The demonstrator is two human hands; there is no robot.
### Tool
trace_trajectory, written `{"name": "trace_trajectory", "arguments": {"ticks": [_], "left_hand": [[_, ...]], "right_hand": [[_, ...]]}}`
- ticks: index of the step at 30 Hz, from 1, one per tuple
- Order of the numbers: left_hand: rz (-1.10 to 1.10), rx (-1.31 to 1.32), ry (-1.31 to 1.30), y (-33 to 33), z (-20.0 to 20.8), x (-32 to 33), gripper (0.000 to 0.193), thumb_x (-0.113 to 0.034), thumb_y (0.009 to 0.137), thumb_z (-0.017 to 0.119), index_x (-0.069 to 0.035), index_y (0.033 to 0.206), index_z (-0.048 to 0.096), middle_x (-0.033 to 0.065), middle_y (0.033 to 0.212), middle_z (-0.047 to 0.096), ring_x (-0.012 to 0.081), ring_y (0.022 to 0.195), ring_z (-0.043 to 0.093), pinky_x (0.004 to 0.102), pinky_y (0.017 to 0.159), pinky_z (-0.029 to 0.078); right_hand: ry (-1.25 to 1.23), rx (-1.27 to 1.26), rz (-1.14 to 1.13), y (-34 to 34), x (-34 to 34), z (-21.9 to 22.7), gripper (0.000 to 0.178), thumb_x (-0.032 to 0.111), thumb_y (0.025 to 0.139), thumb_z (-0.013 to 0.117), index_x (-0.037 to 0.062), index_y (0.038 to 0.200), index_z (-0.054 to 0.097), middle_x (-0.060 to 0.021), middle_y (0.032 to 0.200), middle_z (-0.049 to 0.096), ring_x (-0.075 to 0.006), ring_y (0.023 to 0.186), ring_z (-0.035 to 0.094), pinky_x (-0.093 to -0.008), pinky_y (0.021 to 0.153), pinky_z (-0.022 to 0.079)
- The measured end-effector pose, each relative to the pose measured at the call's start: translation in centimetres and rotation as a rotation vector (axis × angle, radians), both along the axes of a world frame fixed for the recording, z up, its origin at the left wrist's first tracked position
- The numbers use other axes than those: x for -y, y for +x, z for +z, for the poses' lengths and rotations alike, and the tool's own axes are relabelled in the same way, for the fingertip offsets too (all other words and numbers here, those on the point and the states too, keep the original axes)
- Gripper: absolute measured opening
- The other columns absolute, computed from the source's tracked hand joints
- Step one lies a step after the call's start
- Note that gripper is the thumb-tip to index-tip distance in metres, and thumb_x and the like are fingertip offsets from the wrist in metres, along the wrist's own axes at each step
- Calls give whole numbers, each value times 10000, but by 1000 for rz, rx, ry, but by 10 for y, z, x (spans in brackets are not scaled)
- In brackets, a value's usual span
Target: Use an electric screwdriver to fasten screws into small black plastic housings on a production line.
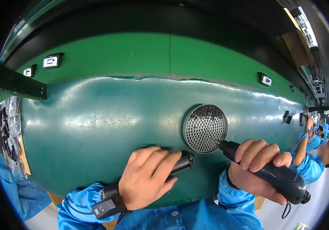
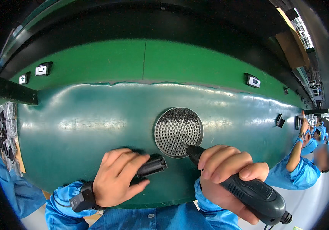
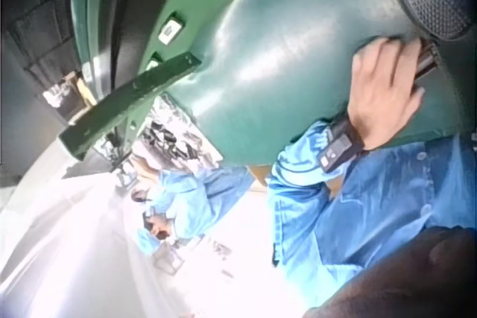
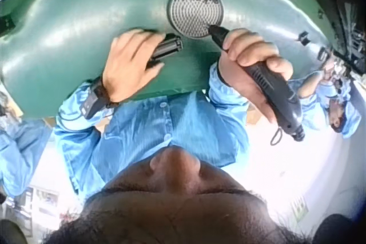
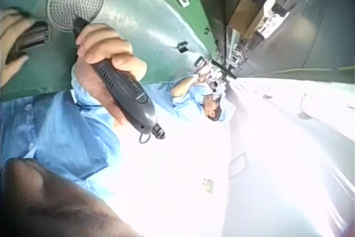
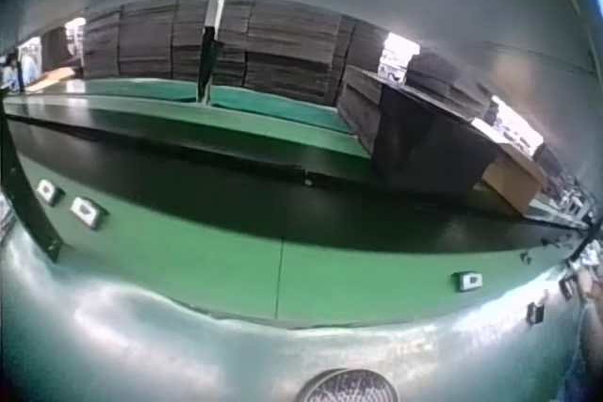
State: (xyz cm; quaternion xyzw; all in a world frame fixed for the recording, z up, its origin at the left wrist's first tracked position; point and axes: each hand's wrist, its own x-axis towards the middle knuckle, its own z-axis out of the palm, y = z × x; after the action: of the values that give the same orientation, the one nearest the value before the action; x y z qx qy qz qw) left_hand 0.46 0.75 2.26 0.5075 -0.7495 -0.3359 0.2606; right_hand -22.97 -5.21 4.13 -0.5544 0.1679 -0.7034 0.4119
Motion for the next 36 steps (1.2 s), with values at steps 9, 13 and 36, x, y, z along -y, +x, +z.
{"name": "trace_trajectory", "arguments": {"ticks": [9,13,36], "left_hand": [[0,8,-74,-1,-3,2,744,-235,610,892,-20,1287,669,124,1159,658,301,1095,608,420,885,480],[-13,34,-95,-1,-8,0,749,-227,604,897,-19,1285,667,125,1183,648,304,1116,597,417,870,477],[58,40,-225,-7,-19,-5,523,-157,610,870,-66,1113,758,57,1075,668,272,1069,623,391,771,490]], "right_hand": [[21,-43,11,7,7,-11,761,749,887,617,51,1160,483,-121,782,598,-242,602,596,-393,519,505],[51,-47,42,7,9,-15,792,771,870,618,47,1163,480,-132,802,601,-246,601,590,-399,539,503],[-48,-165,260,3,-28,18,636,625,911,673,51,1139,521,-128,781,595,-240,617,601,-415,538,539]]}}
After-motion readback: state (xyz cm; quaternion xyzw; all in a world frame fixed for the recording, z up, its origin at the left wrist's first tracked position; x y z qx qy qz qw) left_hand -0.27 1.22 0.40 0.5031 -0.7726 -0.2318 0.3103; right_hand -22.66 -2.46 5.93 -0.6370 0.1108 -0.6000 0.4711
